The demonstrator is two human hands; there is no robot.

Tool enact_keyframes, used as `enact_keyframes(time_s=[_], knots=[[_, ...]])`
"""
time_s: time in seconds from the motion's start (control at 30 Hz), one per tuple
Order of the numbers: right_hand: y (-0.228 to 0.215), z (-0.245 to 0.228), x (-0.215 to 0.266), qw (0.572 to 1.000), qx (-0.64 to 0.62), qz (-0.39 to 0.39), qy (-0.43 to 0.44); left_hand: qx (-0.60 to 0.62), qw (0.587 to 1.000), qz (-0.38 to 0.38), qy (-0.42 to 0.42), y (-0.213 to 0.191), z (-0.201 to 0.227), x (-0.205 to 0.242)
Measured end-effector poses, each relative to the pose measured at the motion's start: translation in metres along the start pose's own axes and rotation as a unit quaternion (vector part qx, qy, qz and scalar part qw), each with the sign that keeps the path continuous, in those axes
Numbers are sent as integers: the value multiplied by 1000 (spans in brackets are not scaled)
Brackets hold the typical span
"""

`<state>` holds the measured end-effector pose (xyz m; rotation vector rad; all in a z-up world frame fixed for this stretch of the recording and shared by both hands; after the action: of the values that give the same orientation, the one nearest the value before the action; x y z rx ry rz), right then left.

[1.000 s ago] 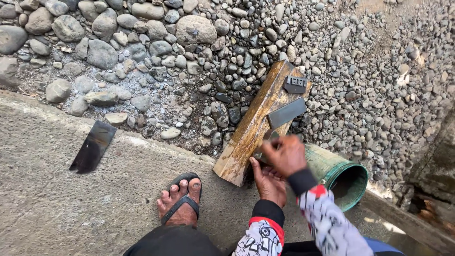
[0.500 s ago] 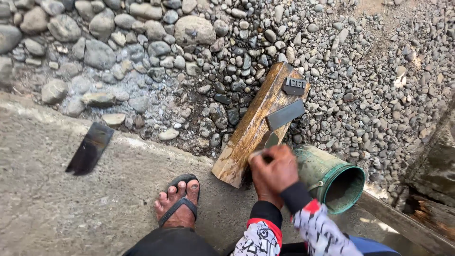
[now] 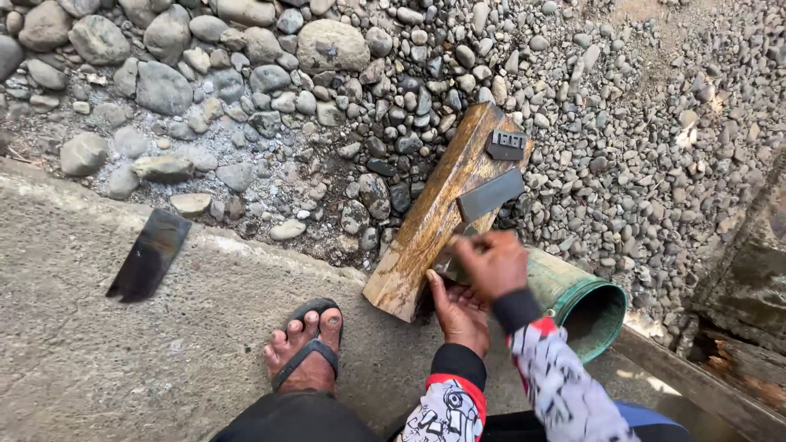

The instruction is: Sharpening a small metal plate or clipper blade on a whetstone using water.

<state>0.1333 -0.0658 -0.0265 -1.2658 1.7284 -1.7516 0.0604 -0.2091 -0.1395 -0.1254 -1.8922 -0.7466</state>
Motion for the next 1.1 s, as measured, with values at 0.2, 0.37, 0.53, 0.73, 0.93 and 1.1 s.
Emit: enact_keyframes(time_s=[0.2, 0.37, 0.53, 0.73, 0.93, 1.1], knots=[[-26, -83, 47, 991, -65, -2, -118, 70, 995, -59, -51, 36, 14, 10], [-8, -12, 4, 988, -49, -76, 125, 43, 998, 34, -42, 12, 7, 24], [-21, -59, 39, 987, -97, 40, -125, 46, 997, 29, -48, 19, 8, 15], [-13, -3, 14, 984, -63, -21, 168, 11, 990, 120, -68, -1, 2, 14], [-15, -14, 1, 998, 25, -41, 30, 31, 996, 22, -83, 6, -4, 14], [-26, -58, 40, 993, -17, 40, -112, 30, 993, 57, -101, 67, 31, 53]])
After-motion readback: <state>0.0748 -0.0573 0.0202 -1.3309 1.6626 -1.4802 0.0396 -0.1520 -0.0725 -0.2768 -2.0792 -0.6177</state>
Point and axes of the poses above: each hand's wrist, its own x-axis away from the middle knuckle, its own y-axis out of the palm, z = x × y, the point moved 8 cm from there along -x, towards the middle knuckle, and after that the axes turned 1 degree about x, right-handed, at the moved point
